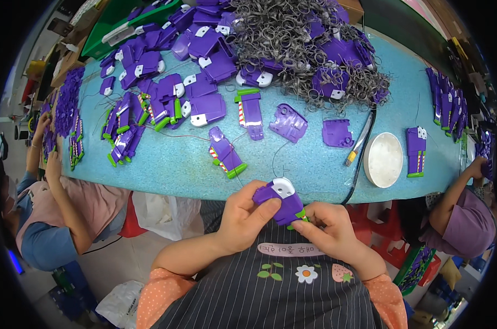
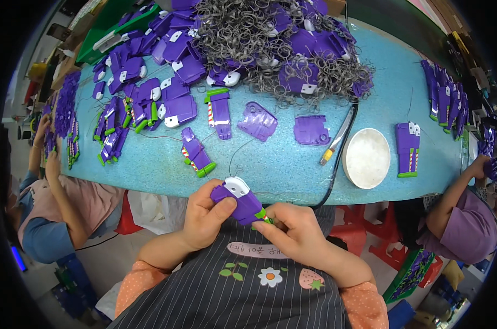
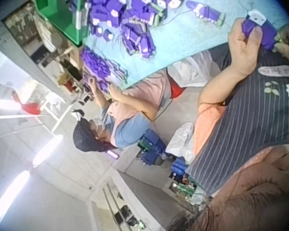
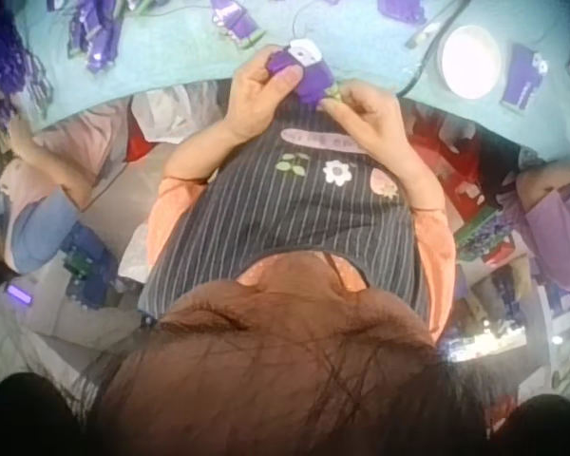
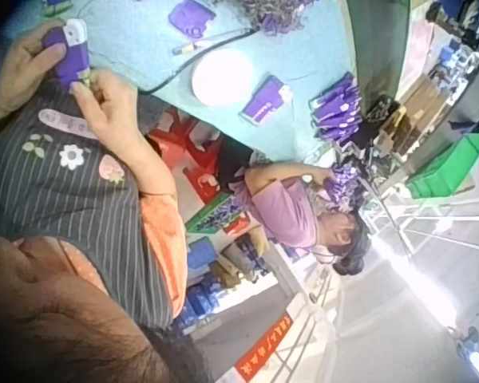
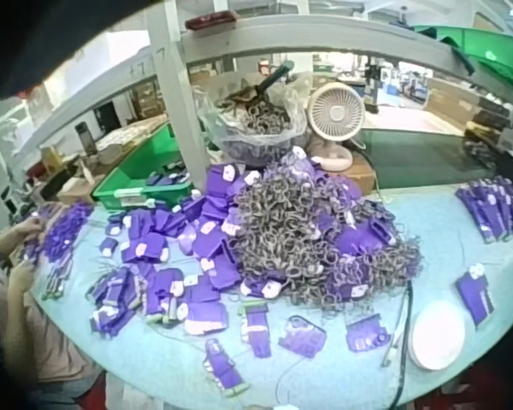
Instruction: The person assembles purple plastic toy components by hand. They pick up a purple plastic body, insert a white plastic piece, and attach a grey metal spring, repeating this process for multiple units on a light blue table.
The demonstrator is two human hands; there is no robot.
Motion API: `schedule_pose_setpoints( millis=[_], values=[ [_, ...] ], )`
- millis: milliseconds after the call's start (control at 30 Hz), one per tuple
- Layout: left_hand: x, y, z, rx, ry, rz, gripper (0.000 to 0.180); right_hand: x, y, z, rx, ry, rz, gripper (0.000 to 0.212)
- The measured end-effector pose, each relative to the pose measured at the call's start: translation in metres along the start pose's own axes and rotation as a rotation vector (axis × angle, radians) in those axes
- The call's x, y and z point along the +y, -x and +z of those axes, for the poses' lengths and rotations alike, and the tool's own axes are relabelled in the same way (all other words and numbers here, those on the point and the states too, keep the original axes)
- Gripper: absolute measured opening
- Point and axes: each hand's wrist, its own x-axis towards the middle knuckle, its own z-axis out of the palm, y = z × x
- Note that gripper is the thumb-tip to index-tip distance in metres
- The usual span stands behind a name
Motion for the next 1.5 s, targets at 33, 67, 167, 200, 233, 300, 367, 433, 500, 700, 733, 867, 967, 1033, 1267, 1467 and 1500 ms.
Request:
schedule_pose_setpoints(
  millis=[33,67,167,200,233,300,367,433,500,700,733,867,967,1033,1267,1467,1500],
  values=[
    [0.002,-0.001,-0.001,0.001,-0.002,-0.007,0.021,0.001,-0.002,0.001,-0.011,-0.009,-0.035,0.013],
    [0.005,-0.002,-0.002,0.002,-0.004,-0.014,0.021,0.005,-0.006,0.001,-0.021,-0.017,-0.07,0.013],
    [0.019,-0.009,-0.006,0.038,0.043,0.06,0.022,0.011,-0.016,-0.001,-0.03,-0.068,-0.179,0.015],
    [0.016,-0.008,-0.004,0.05,-0.007,0.066,0.021,0.011,-0.019,0.0,-0.033,-0.092,-0.213,0.016],
    [0.007,-0.005,0.001,0.053,-0.055,0.067,0.021,0.011,-0.02,0.001,-0.04,-0.073,-0.164,0.017],
    [-0.003,-0.002,0.009,0.078,-0.014,0.077,0.02,0.01,-0.021,0.003,-0.057,-0.041,-0.069,0.02],
    [-0.004,0.002,0.013,0.06,-0.004,0.054,0.019,0.013,-0.017,-0.001,-0.084,0.039,-0.128,0.019],
    [-0.004,0.003,0.013,0.003,-0.188,0.13,0.02,0.013,-0.014,-0.004,-0.063,0.14,-0.206,0.018],
    [0.0,-0.002,0.01,-0.105,-0.566,0.302,0.023,0.004,-0.01,-0.005,0.021,0.263,-0.305,0.017],
    [0.064,-0.031,-0.012,-0.026,-1.196,0.327,0.058,-0.021,0.023,-0.04,0.608,-0.336,-0.24,0.03],
    [0.074,-0.049,-0.032,0.079,-1.301,0.406,0.062,-0.021,0.025,-0.065,0.821,-0.293,-0.36,0.027],
    [0.087,-0.083,-0.097,0.016,-1.681,0.431,0.058,0.013,0.026,-0.179,1.15,0.018,-0.451,0.022],
    [0.089,-0.086,-0.088,0.074,-1.606,0.286,0.057,0.056,0.01,-0.21,1.142,0.329,-0.186,0.024],
    [0.089,-0.087,-0.091,0.041,-1.671,0.402,0.057,0.073,0.003,-0.21,1.167,0.795,-0.136,0.028],
    [0.078,-0.03,-0.033,-0.173,-1.295,0.827,0.057,0.014,0.0,-0.124,0.994,0.537,-0.221,0.051],
    [0.02,-0.013,0.006,-0.279,-1.071,0.968,0.047,-0.019,-0.019,-0.023,-0.12,0.022,-0.447,0.074],
    [0.033,-0.008,0.01,-0.253,-1.083,0.78,0.05,-0.016,-0.021,-0.021,-0.048,0.066,-0.447,0.073]
  ],
)
